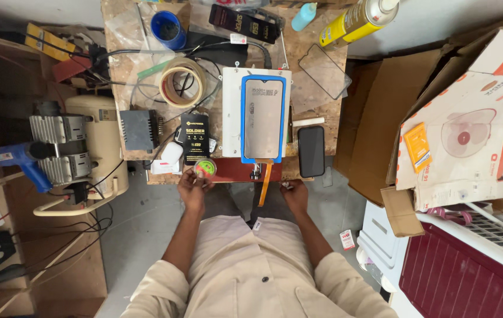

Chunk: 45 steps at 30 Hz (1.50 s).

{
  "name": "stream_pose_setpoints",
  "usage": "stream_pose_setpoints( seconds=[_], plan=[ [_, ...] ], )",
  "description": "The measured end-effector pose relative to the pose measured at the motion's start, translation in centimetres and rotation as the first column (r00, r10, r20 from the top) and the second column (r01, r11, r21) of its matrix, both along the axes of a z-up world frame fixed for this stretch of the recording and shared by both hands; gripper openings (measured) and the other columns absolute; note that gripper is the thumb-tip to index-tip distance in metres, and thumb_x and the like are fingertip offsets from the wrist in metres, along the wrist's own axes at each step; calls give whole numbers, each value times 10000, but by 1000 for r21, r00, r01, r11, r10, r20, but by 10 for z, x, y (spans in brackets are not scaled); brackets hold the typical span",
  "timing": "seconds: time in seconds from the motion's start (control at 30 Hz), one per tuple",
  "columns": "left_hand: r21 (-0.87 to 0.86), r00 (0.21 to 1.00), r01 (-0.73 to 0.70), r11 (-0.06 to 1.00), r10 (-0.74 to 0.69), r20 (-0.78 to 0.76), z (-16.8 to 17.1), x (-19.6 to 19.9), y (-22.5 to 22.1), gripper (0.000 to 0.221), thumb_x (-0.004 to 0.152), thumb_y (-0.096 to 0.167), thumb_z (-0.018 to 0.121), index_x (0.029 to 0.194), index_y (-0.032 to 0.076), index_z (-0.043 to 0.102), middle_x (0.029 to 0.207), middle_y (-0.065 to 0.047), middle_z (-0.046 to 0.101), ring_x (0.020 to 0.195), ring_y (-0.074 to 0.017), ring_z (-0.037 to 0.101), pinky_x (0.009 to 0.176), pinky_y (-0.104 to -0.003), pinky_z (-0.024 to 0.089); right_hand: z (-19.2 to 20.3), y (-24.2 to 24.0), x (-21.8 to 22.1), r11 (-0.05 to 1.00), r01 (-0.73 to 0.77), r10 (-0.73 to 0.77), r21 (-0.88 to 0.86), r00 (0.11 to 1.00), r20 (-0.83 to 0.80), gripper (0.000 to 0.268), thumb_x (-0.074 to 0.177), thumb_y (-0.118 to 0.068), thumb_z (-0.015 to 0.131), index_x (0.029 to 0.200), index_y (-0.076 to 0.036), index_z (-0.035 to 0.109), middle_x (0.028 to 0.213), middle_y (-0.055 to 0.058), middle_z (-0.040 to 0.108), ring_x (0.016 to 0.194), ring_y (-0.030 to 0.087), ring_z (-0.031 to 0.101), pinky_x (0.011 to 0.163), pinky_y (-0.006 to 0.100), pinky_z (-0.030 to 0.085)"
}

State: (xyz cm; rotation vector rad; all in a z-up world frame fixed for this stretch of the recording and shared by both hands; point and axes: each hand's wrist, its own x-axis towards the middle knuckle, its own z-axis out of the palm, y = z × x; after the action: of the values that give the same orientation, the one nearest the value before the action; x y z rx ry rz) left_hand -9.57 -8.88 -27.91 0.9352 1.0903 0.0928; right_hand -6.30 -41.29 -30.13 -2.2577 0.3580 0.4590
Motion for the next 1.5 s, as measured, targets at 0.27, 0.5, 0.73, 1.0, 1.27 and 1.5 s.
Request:
stream_pose_setpoints(
  seconds=[0.27, 0.5, 0.73, 1.0, 1.27, 1.5],
  plan=[
    [54, 998, 37, 998, -39, 43, -23, -19, -13, 195, 957, -12, 754, 1077, 9, 600, 973, -92, 665, 786, -133, 634, 655, -297, 489, -18, 10, 9, 995, 72, -71, -72, 997, 15, 235, 783, -76, 735, 1010, -96, 793, 881, 128, 760, 789, 240, 743, 749, 357, 575],
    [-5, 998, -58, 998, 58, -4, -28, -8, 6, 252, 904, -53, 743, 970, -13, 503, 990, -94, 655, 856, -219, 690, 752, -398, 623, -18, 27, 16, 987, 144, -142, -69, 989, 28, 223, 811, -62, 738, 1032, -86, 764, 855, 108, 749, 754, 215, 739, 728, 335, 569],
    [-127, 994, -85, 988, 76, -76, -27, 45, -5, 376, 958, 123, 633, 1323, 148, 546, 1141, 40, 678, 1000, -172, 658, 923, -352, 574, -16, 44, 23, 983, 105, -82, -151, 984, 156, 196, 835, -80, 760, 1028, -44, 759, 913, 137, 712, 747, 251, 706, 705, 369, 564],
    [-232, 986, -139, 963, 113, -122, -18, 67, -5, 243, 1039, 299, 549, 1243, 188, 622, 1022, -32, 742, 833, -163, 689, 773, -309, 554, -7, 51, 38, 960, 167, -161, -224, 986, 42, 300, 868, -88, 690, 1163, -72, 748, 942, 157, 759, 803, 291, 730, 735, 409, 565],
    [35, 975, -14, 999, 21, -223, -32, 64, -5, 187, 987, 301, 612, 1127, 178, 628, 799, -84, 635, 584, -231, 619, 530, -382, 508, 3, 55, 43, 981, 149, -145, -125, 989, 36, 337, 842, -142, 749, 1164, -61, 693, 897, 114, 748, 803, 268, 739, 749, 391, 575],
    [-135, 485, 836, 532, -831, -271, -10, 17, -16, 111, 852, 152, 645, 832, 67, 714, 741, -90, 715, 640, -222, 703, 580, -369, 528, 20, 50, 33, 975, 57, -19, -214, 985, 172, 516, 808, -197, 845, 1254, -17, 657, 1047, 179, 714, 908, 324, 694, 766, 417, 554]
  ],
)
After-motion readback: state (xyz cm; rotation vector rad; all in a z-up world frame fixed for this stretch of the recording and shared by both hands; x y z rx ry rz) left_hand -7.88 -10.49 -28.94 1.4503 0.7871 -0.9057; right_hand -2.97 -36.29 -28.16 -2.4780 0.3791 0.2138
